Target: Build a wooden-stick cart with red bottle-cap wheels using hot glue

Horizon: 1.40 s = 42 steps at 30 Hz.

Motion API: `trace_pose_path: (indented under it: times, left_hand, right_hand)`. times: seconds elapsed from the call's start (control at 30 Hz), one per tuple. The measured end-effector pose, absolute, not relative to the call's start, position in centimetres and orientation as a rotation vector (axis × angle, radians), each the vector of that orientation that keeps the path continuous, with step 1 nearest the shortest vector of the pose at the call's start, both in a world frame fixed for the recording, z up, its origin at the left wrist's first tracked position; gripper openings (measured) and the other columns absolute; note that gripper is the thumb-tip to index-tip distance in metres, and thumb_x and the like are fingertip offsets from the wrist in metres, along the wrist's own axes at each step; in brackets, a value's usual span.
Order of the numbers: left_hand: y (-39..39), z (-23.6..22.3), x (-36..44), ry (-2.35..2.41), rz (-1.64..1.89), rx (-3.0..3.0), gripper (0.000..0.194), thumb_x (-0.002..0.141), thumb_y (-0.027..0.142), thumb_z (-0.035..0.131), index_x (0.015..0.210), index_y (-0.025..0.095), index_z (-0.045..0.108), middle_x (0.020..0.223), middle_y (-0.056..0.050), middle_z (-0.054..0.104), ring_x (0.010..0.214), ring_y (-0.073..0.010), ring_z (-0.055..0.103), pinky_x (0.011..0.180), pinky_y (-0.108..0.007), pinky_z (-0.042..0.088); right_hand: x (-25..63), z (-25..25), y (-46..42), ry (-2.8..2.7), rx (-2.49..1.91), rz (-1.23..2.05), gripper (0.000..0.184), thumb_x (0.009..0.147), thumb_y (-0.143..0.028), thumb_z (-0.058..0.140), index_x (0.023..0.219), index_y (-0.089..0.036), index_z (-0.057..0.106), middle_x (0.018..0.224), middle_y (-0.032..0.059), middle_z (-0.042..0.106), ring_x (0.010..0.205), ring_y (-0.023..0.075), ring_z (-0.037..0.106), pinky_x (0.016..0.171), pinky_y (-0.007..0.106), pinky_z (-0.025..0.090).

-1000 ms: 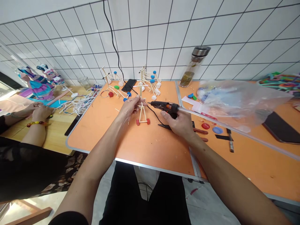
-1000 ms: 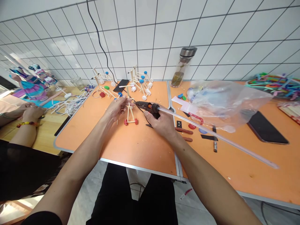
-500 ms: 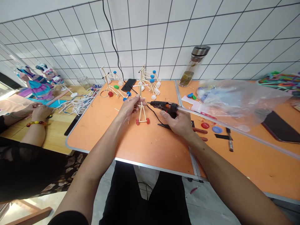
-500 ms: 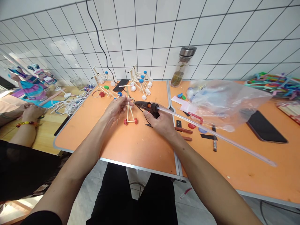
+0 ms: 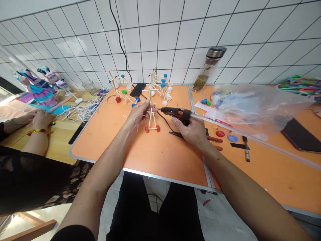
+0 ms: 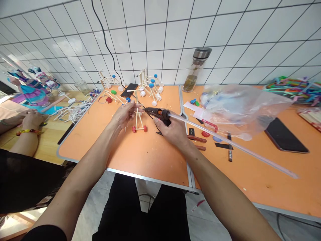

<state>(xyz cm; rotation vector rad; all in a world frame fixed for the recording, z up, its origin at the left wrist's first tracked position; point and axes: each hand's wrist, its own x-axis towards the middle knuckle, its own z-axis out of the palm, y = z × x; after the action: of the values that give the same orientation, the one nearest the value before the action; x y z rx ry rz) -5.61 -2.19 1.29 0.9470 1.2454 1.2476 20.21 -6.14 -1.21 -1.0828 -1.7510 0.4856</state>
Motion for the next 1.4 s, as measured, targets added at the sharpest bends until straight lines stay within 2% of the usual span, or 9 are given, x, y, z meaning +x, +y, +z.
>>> trace_pose_path:
  times: [0.17,0.47,0.6,0.67,0.77,0.93,1.07,1.23,1.4]
  left_hand:
    - [-2.3,1.4,-5.5,1.237,1.263,0.919,0.049,0.116,0.057,0.087,0.089,0.017,0.084,0.091,-0.013,0.093,0.054,-0.0082,0.059,0.051,-0.022,0.028]
    - [-2.4,1.5,-5.4,1.250,1.258,0.914,0.049,0.113,0.059,0.090,0.089,0.016,0.086,0.093,-0.014,0.093,0.054,-0.0080,0.057,0.052,-0.024,0.028]
    - [-2.3,1.4,-5.4,1.248,1.254,0.934,0.052,0.110,0.064,0.094,0.088,0.017,0.085,0.093,-0.014,0.094,0.053,-0.0070,0.050,0.051,-0.024,0.027]
    - [-2.2,1.3,-5.6,1.251,1.253,0.947,0.054,0.106,0.067,0.097,0.088,0.018,0.085,0.093,-0.013,0.094,0.054,-0.0076,0.051,0.051,-0.025,0.027]
    - [-2.0,0.9,-5.8,1.228,1.253,0.975,0.055,0.104,0.069,0.098,0.090,0.018,0.086,0.094,-0.013,0.093,0.055,-0.0082,0.054,0.051,-0.025,0.029]
    - [-2.2,1.3,-5.7,1.252,1.235,0.979,0.058,0.109,0.072,0.092,0.091,0.017,0.086,0.096,-0.013,0.094,0.055,-0.0073,0.054,0.051,-0.024,0.029]
    - [-2.6,1.9,-5.2,1.272,1.238,0.959,0.059,0.109,0.072,0.094,0.089,0.017,0.085,0.095,-0.013,0.094,0.056,-0.0079,0.057,0.051,-0.024,0.029]
    - [-2.5,1.8,-5.3,1.293,1.236,0.958,0.057,0.108,0.073,0.095,0.096,0.018,0.087,0.098,-0.013,0.095,0.056,-0.0088,0.056,0.052,-0.026,0.030]
    - [-2.2,1.4,-5.5,1.277,1.249,0.971,0.055,0.110,0.071,0.092,0.098,0.017,0.089,0.098,-0.013,0.095,0.055,-0.0084,0.054,0.053,-0.026,0.032]
  right_hand:
    - [20.2,-1.1,-6.3,-1.754,-1.085,0.497,0.044,0.103,-0.053,0.078,0.123,-0.021,0.100,0.083,0.0036,0.079,0.074,0.0256,0.067,0.072,0.039,0.054]
    - [20.2,-1.4,-6.2,-1.748,-1.088,0.486,0.049,0.101,-0.058,0.078,0.124,-0.021,0.101,0.090,0.0057,0.086,0.077,0.0280,0.072,0.074,0.041,0.058]
    - [20.3,-1.6,-6.1,-1.755,-1.069,0.498,0.047,0.103,-0.056,0.078,0.125,-0.022,0.100,0.106,0.0096,0.093,0.095,0.0346,0.084,0.090,0.049,0.068]
    - [20.3,-1.6,-6.0,-1.762,-1.062,0.502,0.045,0.104,-0.055,0.078,0.126,-0.023,0.099,0.113,0.0107,0.095,0.103,0.0374,0.087,0.099,0.052,0.071]
    - [20.2,-1.6,-6.0,-1.774,-1.046,0.492,0.043,0.103,-0.054,0.079,0.127,-0.023,0.098,0.117,0.0110,0.096,0.106,0.0383,0.088,0.103,0.054,0.072]
    - [20.3,-1.7,-6.1,-1.781,-1.082,0.475,0.045,0.104,-0.056,0.079,0.127,-0.023,0.098,0.105,0.0097,0.092,0.095,0.0350,0.083,0.093,0.050,0.070]
    - [20.4,-1.8,-6.1,-1.780,-1.101,0.462,0.047,0.105,-0.057,0.079,0.129,-0.021,0.098,0.099,0.0087,0.087,0.089,0.0318,0.077,0.089,0.048,0.067]
    - [20.2,-1.6,-6.2,-1.757,-1.097,0.468,0.042,0.102,-0.057,0.080,0.119,-0.023,0.098,0.089,0.0064,0.081,0.079,0.0281,0.068,0.076,0.043,0.057]
    - [20.2,-1.3,-6.2,-1.780,-1.087,0.449,0.040,0.103,-0.057,0.078,0.113,-0.023,0.097,0.082,0.0041,0.074,0.075,0.0262,0.065,0.072,0.041,0.051]
